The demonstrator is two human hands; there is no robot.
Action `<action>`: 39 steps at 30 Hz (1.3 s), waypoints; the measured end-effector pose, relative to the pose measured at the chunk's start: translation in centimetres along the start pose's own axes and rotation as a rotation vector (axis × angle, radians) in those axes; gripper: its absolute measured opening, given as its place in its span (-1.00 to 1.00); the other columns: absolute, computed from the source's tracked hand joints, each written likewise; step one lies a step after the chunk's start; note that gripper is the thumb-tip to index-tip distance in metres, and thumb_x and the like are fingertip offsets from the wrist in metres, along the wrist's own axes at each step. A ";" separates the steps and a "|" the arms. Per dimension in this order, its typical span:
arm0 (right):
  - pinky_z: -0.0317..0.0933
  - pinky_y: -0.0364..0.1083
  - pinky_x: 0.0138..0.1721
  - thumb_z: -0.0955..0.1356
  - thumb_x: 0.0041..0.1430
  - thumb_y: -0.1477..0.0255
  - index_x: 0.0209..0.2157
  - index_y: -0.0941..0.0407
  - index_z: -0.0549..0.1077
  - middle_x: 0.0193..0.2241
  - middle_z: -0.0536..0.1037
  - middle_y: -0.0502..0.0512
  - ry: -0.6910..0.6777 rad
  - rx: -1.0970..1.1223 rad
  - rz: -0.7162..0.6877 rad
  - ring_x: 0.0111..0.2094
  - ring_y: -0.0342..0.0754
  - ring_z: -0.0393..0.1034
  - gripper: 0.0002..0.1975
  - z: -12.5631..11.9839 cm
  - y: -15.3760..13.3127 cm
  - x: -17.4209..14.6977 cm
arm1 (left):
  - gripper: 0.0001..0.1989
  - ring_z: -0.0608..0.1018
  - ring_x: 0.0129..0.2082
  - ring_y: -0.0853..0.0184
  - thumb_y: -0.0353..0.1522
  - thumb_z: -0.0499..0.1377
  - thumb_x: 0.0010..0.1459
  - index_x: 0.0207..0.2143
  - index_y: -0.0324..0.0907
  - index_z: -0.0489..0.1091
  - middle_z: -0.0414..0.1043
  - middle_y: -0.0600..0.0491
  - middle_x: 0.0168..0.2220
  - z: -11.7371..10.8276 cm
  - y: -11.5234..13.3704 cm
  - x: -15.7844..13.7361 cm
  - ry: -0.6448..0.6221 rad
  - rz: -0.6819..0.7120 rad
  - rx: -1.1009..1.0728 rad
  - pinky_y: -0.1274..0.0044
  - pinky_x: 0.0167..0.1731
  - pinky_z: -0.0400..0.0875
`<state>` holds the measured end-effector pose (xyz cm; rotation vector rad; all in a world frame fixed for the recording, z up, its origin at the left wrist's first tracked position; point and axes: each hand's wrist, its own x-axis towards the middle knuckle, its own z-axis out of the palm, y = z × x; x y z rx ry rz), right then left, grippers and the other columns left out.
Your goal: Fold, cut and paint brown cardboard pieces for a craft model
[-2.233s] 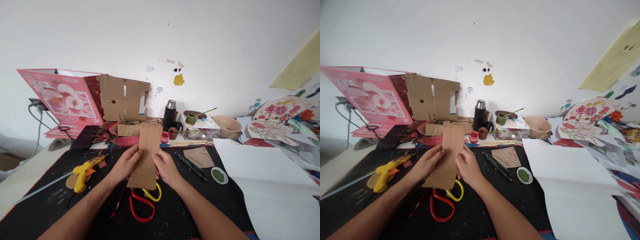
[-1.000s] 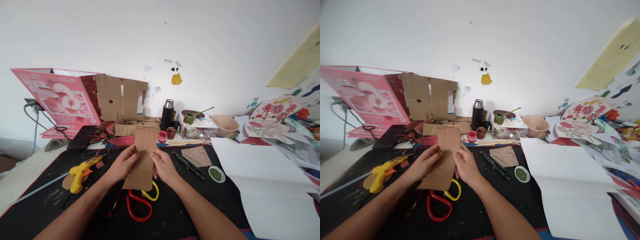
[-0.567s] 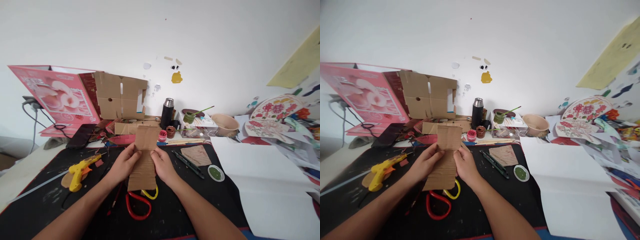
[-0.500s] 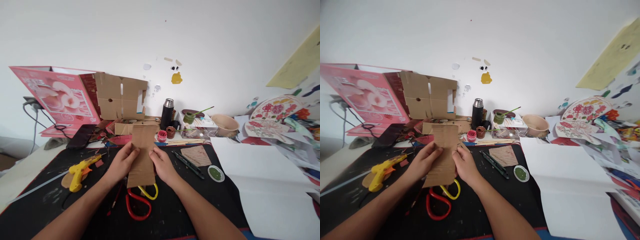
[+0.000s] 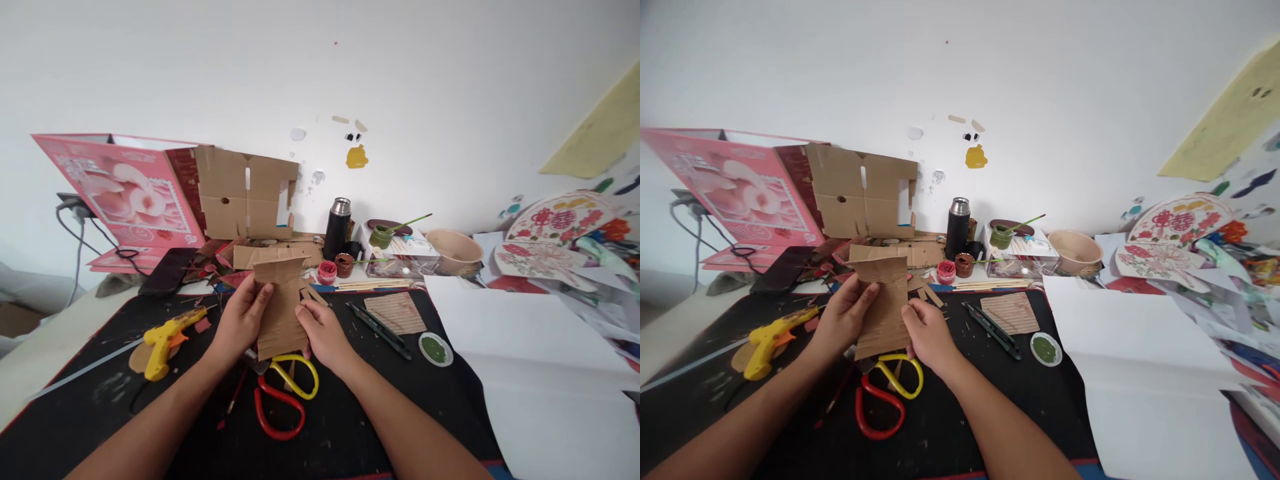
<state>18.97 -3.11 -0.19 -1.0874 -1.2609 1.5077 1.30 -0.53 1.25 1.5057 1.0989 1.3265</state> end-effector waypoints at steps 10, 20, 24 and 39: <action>0.11 -0.24 -0.77 0.41 0.19 -0.01 -0.31 0.06 0.35 -0.66 0.34 -0.18 -0.069 0.063 0.050 -0.76 -0.21 0.22 -0.58 0.1 -0.1 0.0 | -0.41 0.65 -0.07 0.06 0.06 0.38 0.10 -0.02 -0.14 0.41 0.63 -0.09 -0.03 0.3 0.9 0.2 -0.059 -0.219 -0.164 0.35 -0.10 0.53; 0.04 -0.24 -0.81 0.41 0.19 0.09 -0.27 0.08 0.41 -0.62 0.40 -0.13 -0.023 0.129 0.076 -0.76 -0.19 0.26 -0.67 -0.3 -0.5 0.1 | -0.46 0.67 -0.17 0.08 -0.04 0.40 0.04 -0.03 -0.15 0.43 0.65 -0.04 -0.10 0.6 1.6 -0.5 -0.224 -0.362 -0.191 0.35 -0.22 0.58; 0.08 -0.22 -0.81 0.42 0.19 0.13 -0.29 0.07 0.43 -0.60 0.37 -0.12 0.001 0.132 0.063 -0.75 -0.21 0.20 -0.71 0.1 -0.1 0.1 | -0.54 0.64 -0.09 0.00 -0.03 0.39 0.01 -0.14 -0.12 0.51 0.67 -0.02 -0.16 0.5 1.3 -0.6 -0.189 -0.260 -0.073 0.30 -0.11 0.57; 0.10 -0.24 -0.78 0.41 0.17 -0.01 -0.28 0.08 0.36 -0.60 0.37 -0.18 0.040 0.132 -0.008 -0.76 -0.23 0.22 -0.57 -0.5 -0.2 0.7 | -0.43 0.46 -0.62 0.38 0.01 0.44 0.03 -0.06 -0.15 0.45 0.53 0.09 -0.40 0.5 1.6 -0.1 -0.258 -0.400 -0.207 0.58 -0.72 0.32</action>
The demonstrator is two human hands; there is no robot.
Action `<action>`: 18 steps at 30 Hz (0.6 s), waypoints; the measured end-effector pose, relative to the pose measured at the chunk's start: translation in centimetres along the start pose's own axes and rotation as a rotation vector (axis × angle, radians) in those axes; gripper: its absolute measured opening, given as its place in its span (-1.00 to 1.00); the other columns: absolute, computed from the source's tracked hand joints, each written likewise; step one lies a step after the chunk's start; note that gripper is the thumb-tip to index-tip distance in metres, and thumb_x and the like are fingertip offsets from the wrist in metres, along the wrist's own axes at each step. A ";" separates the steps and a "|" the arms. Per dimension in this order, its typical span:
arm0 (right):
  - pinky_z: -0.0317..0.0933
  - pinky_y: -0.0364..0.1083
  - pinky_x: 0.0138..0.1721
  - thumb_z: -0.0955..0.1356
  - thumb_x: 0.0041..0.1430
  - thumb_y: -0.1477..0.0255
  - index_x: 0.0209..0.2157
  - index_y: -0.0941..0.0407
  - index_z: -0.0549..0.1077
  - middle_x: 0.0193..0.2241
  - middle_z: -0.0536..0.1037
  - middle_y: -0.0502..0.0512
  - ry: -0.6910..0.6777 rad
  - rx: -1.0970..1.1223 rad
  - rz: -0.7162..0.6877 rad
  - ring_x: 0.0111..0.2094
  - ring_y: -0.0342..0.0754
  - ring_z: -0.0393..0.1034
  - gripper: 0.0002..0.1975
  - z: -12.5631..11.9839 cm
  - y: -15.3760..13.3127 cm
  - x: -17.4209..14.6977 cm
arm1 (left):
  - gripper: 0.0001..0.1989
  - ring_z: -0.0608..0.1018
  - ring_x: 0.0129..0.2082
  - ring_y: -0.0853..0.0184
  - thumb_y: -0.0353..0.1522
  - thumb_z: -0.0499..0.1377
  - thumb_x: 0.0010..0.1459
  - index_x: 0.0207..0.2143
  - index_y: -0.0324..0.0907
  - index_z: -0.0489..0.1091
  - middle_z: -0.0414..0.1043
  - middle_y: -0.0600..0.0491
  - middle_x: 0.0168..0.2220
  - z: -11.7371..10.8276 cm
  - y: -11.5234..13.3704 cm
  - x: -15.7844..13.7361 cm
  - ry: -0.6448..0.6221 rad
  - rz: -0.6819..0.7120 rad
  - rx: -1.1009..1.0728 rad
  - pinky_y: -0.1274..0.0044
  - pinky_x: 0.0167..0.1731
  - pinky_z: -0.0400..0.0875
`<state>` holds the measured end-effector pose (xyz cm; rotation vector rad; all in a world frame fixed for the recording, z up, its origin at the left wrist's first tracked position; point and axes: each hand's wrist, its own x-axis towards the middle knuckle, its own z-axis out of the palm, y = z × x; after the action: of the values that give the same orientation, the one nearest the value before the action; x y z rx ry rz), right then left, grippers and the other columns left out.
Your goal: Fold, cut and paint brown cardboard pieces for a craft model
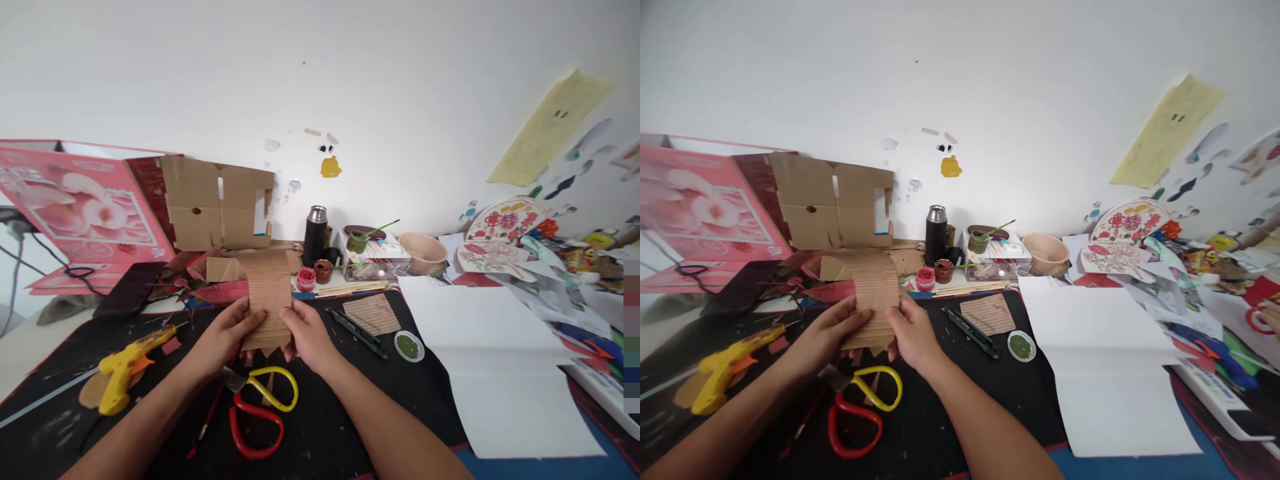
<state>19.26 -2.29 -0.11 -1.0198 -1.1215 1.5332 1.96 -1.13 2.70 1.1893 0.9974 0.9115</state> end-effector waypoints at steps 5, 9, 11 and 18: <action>0.01 -0.27 -0.74 0.35 0.20 -0.13 -0.23 0.07 0.33 -0.73 0.38 -0.20 -0.090 -0.051 0.048 -0.79 -0.21 0.21 -0.48 0.1 0.2 -0.2 | -0.43 0.42 -0.64 0.42 0.08 0.43 0.02 -0.17 -0.13 0.38 0.51 0.14 -0.41 0.2 -0.7 0.5 0.076 0.099 0.011 0.59 -0.72 0.32; 0.04 -0.26 -0.74 0.35 0.21 -0.14 -0.27 0.06 0.31 -0.77 0.33 -0.23 -0.045 -0.118 0.009 -0.81 -0.20 0.16 -0.48 -0.2 0.5 0.0 | -0.44 0.61 -0.35 0.24 0.12 0.41 0.02 -0.25 -0.13 0.41 0.58 0.03 -0.32 0.0 -0.6 0.8 0.142 0.176 0.089 0.47 -0.37 0.56; 0.04 -0.26 -0.75 0.35 0.24 -0.11 -0.27 0.06 0.32 -0.77 0.32 -0.24 -0.008 -0.160 -0.026 -0.81 -0.19 0.16 -0.51 -0.4 0.4 0.1 | -0.43 0.63 -0.11 0.13 0.12 0.39 0.06 -0.15 -0.13 0.44 0.61 -0.05 -0.15 -0.4 -0.1 0.8 0.221 0.286 0.113 0.38 -0.11 0.57; 0.03 -0.26 -0.73 0.31 0.39 0.19 -0.40 0.05 0.28 -0.73 0.36 -0.18 0.134 -0.419 -0.152 -0.78 -0.21 0.22 -0.68 -1.6 0.0 0.3 | -0.14 0.40 0.33 -0.04 -0.11 0.34 0.23 0.44 0.04 -0.02 0.19 -0.18 0.40 -3.0 1.0 0.1 0.510 0.833 0.381 0.15 0.26 0.38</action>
<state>20.72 -1.74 -0.50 -1.2619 -1.4229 1.1144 -0.91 0.04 3.45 1.7996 1.1117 1.8015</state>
